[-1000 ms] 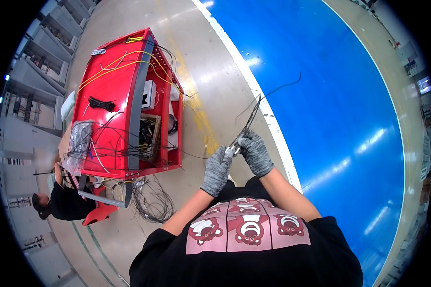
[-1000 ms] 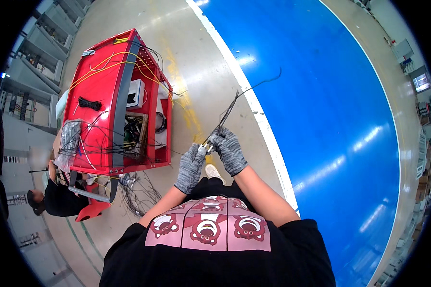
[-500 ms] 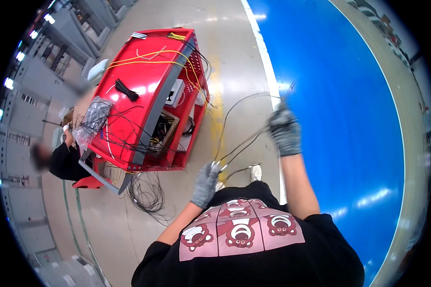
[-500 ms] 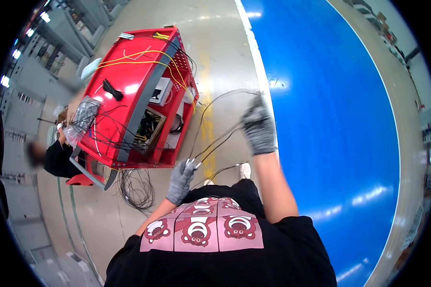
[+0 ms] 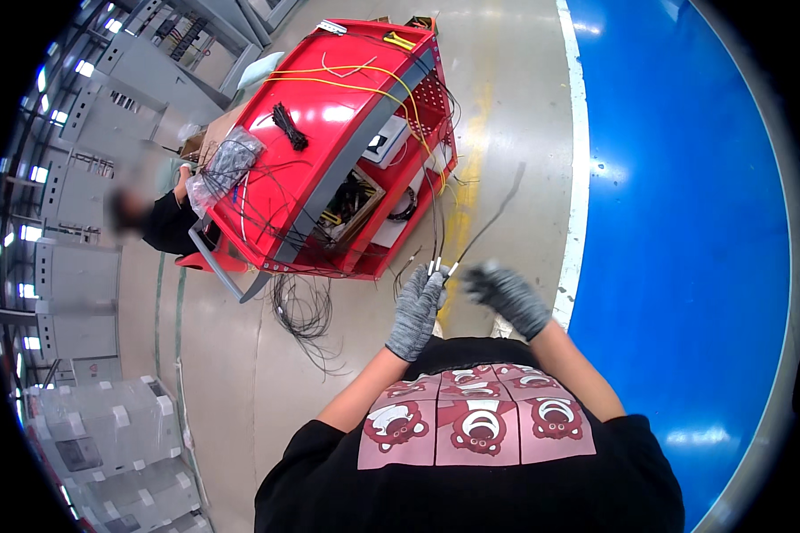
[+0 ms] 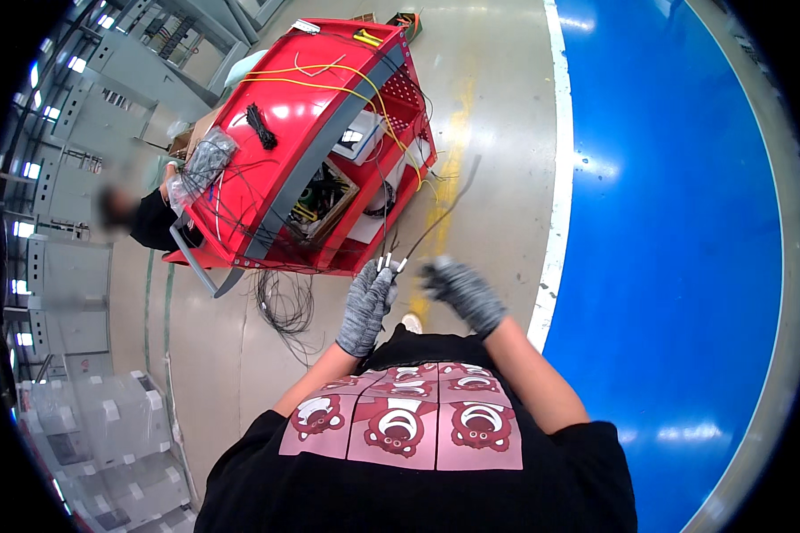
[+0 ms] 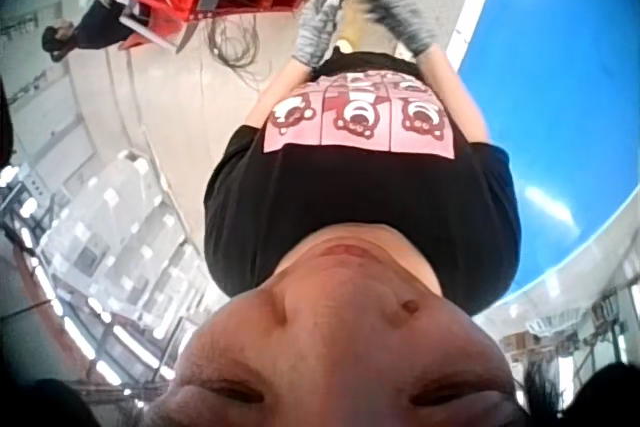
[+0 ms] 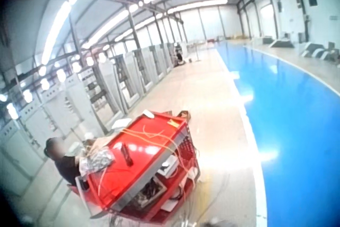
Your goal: The person stands in a factory aisle and repeatedly picks up black cables from a red tool cart, straightens them by hand, and places them back on the cart. Another worker sits nearby at a table working with similar cables.
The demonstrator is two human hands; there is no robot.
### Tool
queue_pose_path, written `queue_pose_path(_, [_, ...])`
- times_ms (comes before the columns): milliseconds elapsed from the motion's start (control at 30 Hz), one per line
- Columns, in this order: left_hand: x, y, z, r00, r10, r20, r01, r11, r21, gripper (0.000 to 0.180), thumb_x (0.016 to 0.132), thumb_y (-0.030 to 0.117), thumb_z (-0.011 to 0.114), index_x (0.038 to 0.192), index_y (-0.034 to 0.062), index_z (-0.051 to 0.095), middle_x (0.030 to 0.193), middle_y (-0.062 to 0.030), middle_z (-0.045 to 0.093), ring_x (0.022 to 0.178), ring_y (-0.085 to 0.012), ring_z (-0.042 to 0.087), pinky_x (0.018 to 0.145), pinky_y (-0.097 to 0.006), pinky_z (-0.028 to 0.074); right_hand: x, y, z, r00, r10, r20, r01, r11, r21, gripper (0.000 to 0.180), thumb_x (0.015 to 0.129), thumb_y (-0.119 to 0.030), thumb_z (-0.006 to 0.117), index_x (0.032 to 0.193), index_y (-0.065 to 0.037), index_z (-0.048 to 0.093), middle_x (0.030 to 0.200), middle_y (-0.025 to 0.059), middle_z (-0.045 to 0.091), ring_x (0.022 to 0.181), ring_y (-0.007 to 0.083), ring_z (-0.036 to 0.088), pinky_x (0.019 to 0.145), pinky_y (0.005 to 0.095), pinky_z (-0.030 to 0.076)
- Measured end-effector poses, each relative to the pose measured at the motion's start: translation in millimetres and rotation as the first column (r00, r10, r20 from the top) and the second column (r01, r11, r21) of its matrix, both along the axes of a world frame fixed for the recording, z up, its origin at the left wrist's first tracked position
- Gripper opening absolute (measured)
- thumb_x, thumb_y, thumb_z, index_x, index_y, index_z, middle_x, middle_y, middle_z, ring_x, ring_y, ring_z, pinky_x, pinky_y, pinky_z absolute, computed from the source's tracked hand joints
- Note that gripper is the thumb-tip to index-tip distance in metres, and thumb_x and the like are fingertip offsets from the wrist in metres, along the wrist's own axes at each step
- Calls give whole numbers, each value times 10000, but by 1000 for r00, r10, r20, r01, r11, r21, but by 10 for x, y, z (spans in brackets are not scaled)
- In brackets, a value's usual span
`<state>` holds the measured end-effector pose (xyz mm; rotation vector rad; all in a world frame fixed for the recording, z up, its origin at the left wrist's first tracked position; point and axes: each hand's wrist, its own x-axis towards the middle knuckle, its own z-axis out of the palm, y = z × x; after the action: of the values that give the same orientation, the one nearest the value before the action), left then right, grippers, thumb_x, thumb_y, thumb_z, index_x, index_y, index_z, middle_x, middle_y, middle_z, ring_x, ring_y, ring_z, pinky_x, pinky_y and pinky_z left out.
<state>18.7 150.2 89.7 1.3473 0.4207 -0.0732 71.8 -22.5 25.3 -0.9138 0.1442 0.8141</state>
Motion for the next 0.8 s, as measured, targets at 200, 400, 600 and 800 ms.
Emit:
queue_pose_path(200, [27, -90, -72, 994, 82, 78, -82, 997, -11, 407, 899, 93, 496, 1299, 50, 433, 1028, 8, 570, 632, -10, 409, 544, -133, 362, -40, 467, 230, 979, 174, 106, -189, 971, 148, 252, 922, -297, 540, 1044, -85, 600, 883, -42, 578, 820, 67, 527, 760, 222, 445])
queue_pose_path(400, [-75, -120, 148, 978, -61, 199, 33, 989, 142, 641, 922, 121, 462, 1454, 86, 107, 1430, -79, 272, 1195, -173, 415, 999, -292, 356, -52, 521, 606, 979, 165, 121, -175, 982, 74, 247, 925, -247, 539, 1067, -51, 586, 918, 1, 596, 860, 90, 550, 771, 233, 454])
queue_pose_path(600, [-203, -149, 108, 959, -60, 279, -9, 971, 239, 601, 933, 159, 454, 1444, 85, 147, 1381, -92, 358, 1157, -161, 442, 954, -282, 382, -48, 565, 738, 995, -20, 102, 9, 994, 106, 234, 935, -252, 517, 991, -38, 594, 895, 36, 619, 831, 143, 602, 769, 280, 501])
queue_pose_path(800, [-244, -85, 73, 952, -189, 241, 43, 861, 507, 534, 938, 199, 439, 1416, 93, 228, 822, -20, 489, 696, -94, 441, 642, -229, 392, 197, 446, 722, 987, -160, 24, 150, 962, 228, 268, 959, -274, 454, 968, -41, 585, 1000, 136, 644, 876, 217, 643, 794, 332, 527])
